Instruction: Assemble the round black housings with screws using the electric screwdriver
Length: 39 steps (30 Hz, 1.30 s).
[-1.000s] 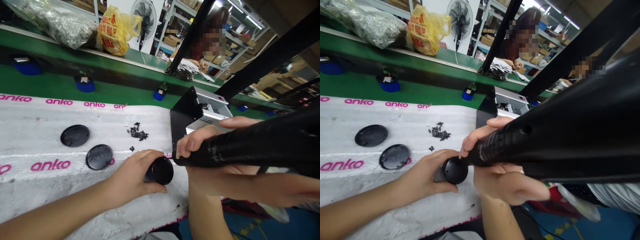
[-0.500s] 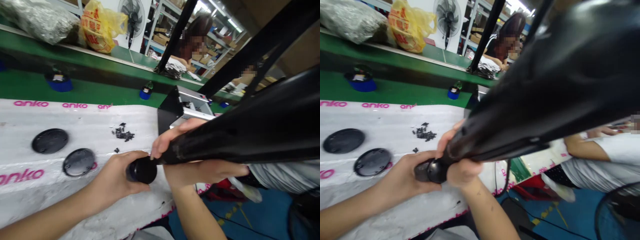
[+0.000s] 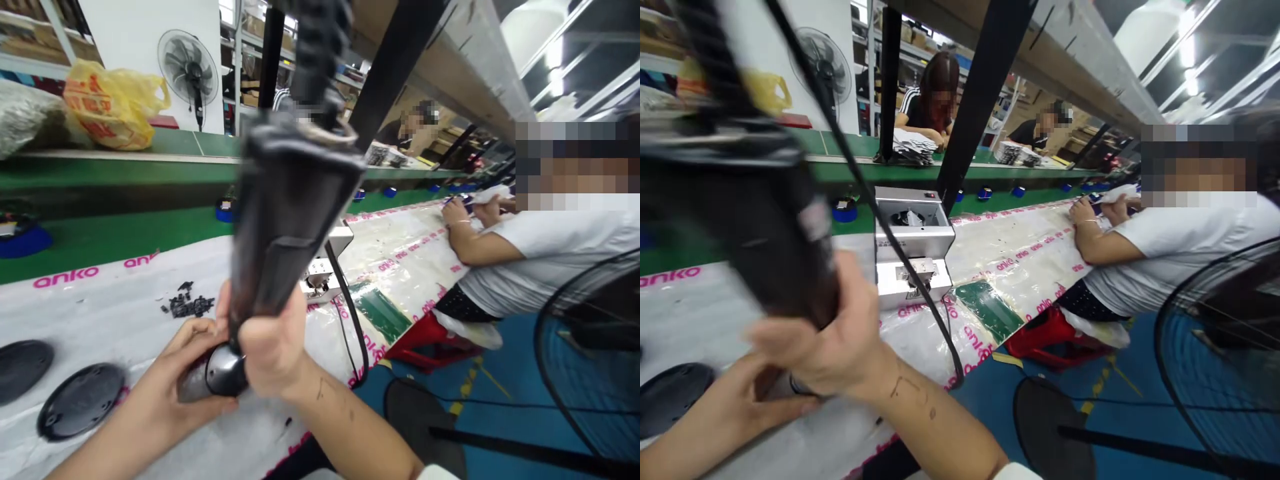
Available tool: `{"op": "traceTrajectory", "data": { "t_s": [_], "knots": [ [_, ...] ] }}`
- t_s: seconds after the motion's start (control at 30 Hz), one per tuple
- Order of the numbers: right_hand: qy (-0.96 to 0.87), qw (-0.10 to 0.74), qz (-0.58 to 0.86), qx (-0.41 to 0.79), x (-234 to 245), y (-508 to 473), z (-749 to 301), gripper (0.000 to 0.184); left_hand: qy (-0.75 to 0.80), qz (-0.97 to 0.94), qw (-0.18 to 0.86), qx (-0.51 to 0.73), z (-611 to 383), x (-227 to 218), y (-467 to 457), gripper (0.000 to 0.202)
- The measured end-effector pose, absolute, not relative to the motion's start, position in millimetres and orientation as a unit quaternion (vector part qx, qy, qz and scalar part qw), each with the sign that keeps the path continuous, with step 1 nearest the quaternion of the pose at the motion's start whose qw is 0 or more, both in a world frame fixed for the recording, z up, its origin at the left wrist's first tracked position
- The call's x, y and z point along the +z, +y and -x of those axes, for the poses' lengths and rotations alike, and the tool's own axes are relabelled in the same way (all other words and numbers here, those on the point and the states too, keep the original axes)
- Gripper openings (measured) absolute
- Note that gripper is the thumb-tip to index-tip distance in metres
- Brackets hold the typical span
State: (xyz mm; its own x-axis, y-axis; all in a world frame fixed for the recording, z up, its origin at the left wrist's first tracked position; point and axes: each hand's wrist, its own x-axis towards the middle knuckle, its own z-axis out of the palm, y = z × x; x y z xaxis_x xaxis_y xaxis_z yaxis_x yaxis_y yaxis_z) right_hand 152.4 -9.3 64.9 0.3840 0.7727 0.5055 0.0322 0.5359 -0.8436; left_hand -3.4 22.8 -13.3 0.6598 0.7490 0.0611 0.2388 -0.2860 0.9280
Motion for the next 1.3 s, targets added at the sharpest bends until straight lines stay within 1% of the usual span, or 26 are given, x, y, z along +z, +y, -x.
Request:
{"op": "traceTrajectory", "data": {
  "t_s": [0.07, 0.17, 0.23, 0.3, 0.33, 0.4, 0.5, 0.6, 0.67, 0.77, 0.87, 1.0, 1.13, 1.3],
  "knots": [
    [-0.461, 0.772, 0.366, 0.239, 75.3, -9.9, -171.4, 0.052, 0.313, -0.753, 0.538, 0.213, 9.6, -11.9, 25.4, 0.057],
    [-0.444, 0.817, 0.347, 0.125, 88.4, -7.8, -207.8, 0.042, 0.313, -0.712, 0.598, 0.194, 16.3, -12.6, 25.7, 0.062],
    [-0.438, 0.823, 0.358, 0.058, 90.5, -2.4, -228.1, 0.039, 0.315, -0.711, 0.601, 0.186, 16.2, -15.6, 23.9, 0.071],
    [-0.440, 0.813, 0.380, 0.036, 87.0, 3.9, -241.3, 0.039, 0.344, -0.721, 0.568, 0.197, 11.9, -18.8, 22.3, 0.080],
    [-0.442, 0.806, 0.393, 0.039, 84.3, 5.9, -245.4, 0.040, 0.365, -0.723, 0.551, 0.203, 8.9, -19.6, 22.0, 0.081],
    [-0.438, 0.794, 0.417, 0.064, 80.4, 5.4, -248.5, 0.042, 0.397, -0.712, 0.541, 0.210, 2.7, -18.6, 22.5, 0.071],
    [-0.427, 0.778, 0.446, 0.118, 84.0, -6.3, -238.0, 0.051, 0.383, -0.705, 0.568, 0.182, -2.4, -11.1, 25.0, 0.058],
    [-0.421, 0.770, 0.446, 0.176, 97.0, -19.7, -207.5, 0.063, 0.349, -0.723, 0.572, 0.169, -1.8, -2.4, 26.3, 0.058],
    [-0.423, 0.772, 0.430, 0.201, 103.8, -22.5, -182.2, 0.066, 0.328, -0.740, 0.561, 0.173, -0.5, 1.0, 26.1, 0.060],
    [-0.448, 0.775, 0.392, 0.211, 101.7, -15.4, -152.1, 0.064, 0.301, -0.754, 0.551, 0.190, 0.7, 1.4, 25.2, 0.061],
    [-0.477, 0.772, 0.359, 0.221, 88.0, -4.0, -140.8, 0.064, 0.301, -0.747, 0.555, 0.208, 1.3, -1.2, 24.3, 0.061],
    [-0.488, 0.748, 0.379, 0.243, 75.3, 1.0, -144.7, 0.060, 0.307, -0.735, 0.567, 0.210, 1.7, -2.0, 23.4, 0.062],
    [-0.486, 0.737, 0.392, 0.258, 80.9, -1.2, -145.4, 0.059, 0.305, -0.722, 0.586, 0.208, 0.2, 0.1, 23.3, 0.061],
    [-0.475, 0.745, 0.397, 0.247, 90.2, -2.2, -141.5, 0.058, 0.313, -0.706, 0.601, 0.205, -1.6, 2.9, 23.9, 0.061]
  ]
}}
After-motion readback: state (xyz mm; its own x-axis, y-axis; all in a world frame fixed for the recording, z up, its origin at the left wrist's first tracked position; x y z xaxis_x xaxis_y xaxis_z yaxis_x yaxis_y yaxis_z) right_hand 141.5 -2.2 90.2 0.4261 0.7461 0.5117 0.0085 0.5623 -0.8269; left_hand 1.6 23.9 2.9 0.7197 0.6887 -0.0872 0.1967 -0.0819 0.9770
